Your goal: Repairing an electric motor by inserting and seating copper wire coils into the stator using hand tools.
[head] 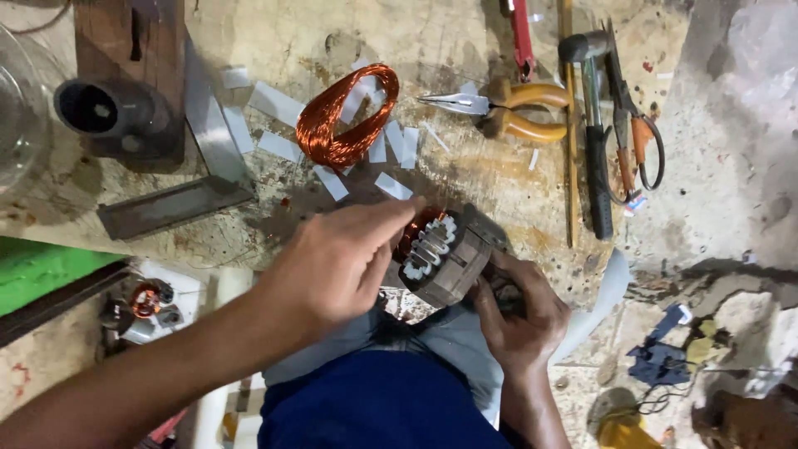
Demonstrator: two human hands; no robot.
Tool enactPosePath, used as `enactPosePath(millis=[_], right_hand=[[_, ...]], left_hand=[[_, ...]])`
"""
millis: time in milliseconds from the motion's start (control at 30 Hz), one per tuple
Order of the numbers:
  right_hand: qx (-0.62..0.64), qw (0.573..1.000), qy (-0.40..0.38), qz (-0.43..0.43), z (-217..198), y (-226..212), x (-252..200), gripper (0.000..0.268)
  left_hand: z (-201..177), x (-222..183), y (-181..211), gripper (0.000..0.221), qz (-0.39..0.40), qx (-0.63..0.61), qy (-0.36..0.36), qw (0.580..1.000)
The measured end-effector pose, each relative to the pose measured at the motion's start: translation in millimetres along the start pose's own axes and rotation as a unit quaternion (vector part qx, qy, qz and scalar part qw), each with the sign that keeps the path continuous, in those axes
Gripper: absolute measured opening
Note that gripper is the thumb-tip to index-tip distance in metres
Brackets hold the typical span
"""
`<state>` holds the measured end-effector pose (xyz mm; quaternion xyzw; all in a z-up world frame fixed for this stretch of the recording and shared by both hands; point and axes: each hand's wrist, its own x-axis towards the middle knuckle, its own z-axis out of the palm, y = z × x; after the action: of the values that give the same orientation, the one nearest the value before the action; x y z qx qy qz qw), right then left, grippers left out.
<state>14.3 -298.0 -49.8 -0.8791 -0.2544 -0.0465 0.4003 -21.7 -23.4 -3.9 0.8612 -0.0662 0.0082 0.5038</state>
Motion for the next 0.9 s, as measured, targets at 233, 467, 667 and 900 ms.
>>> enactPosePath(millis=[233, 467, 667, 900], right_hand=[[-0.008, 1.0, 0.009, -0.029, 1, -7, 7, 0.032], [-0.033, 0.998, 0.038, -0.022, 4, -20, 12, 0.031], [-0.003, 0.998, 0.068, -0.011, 8, -26, 16, 0.027], [-0.001, 0.996, 0.07, -0.048, 8, -19, 13, 0.027]], left_hand=[[12, 1, 24, 0.049, -0.082, -0.016, 0.028, 0.996], [23, -5, 43, 0.072, -0.073, -0.033, -0.017, 0.997], [74, -17, 29, 0.089, -0.017, 0.183, 0.116, 0.976], [92, -16, 27, 0.082, -0.068, 0.248, 0.183, 0.949]])
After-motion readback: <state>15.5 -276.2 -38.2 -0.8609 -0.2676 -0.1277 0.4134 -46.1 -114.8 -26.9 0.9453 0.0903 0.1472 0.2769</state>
